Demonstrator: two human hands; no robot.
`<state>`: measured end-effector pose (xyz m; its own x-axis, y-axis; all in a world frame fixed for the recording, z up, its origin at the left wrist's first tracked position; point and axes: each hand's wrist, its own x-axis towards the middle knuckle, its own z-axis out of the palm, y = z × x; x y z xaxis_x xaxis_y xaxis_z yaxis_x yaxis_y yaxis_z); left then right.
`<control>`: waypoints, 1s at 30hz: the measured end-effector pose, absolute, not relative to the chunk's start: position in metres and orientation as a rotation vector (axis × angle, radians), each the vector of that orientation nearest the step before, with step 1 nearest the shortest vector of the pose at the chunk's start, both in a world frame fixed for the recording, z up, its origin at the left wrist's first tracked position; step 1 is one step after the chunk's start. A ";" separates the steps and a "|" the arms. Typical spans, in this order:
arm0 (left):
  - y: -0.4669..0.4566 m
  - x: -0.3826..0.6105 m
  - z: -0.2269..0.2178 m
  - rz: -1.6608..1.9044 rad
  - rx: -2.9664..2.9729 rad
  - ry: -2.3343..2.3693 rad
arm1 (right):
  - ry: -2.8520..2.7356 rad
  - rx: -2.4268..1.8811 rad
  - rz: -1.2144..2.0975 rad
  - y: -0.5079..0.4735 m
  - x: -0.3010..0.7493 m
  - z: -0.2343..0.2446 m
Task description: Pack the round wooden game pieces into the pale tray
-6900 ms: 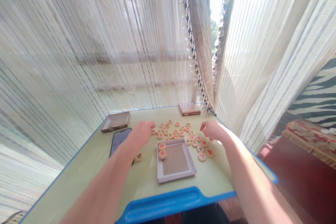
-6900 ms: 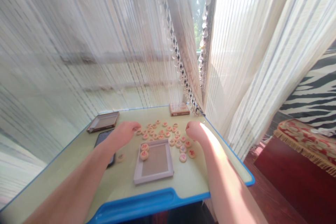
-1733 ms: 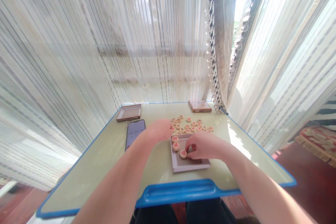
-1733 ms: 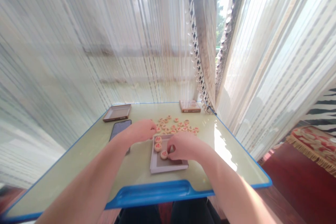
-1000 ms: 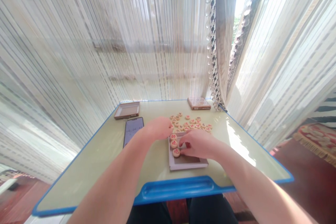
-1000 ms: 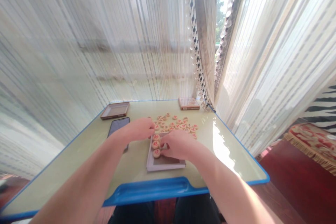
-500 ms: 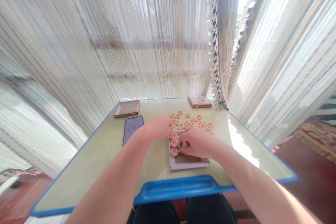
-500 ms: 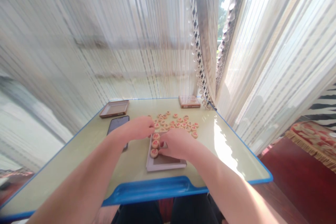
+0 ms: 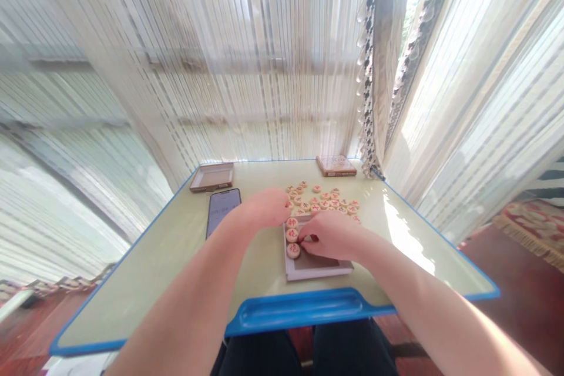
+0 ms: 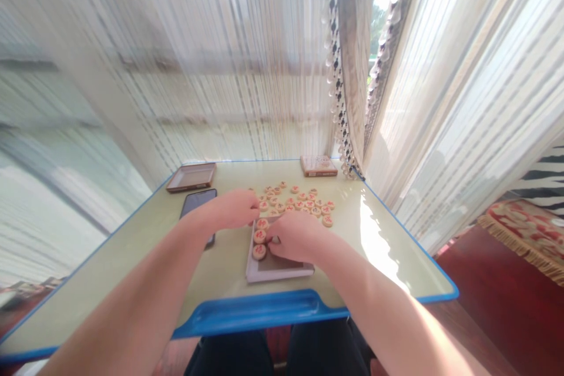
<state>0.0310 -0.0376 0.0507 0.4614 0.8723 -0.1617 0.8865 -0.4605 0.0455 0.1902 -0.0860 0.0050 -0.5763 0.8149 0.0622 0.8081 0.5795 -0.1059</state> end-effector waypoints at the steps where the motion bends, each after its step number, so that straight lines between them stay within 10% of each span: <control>1: -0.038 0.031 0.051 -0.179 2.576 1.559 | -2.699 -1.387 0.110 -0.086 0.190 0.005; 30: -0.038 0.030 0.052 -0.278 2.519 1.562 | -2.560 -1.221 0.197 -0.088 0.186 0.003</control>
<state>0.0302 -0.0381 0.0522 0.4361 0.8666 -0.2426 0.8971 -0.4399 0.0414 0.1862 -0.0883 0.0033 -0.5949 0.7768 0.2066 0.7362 0.6297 -0.2480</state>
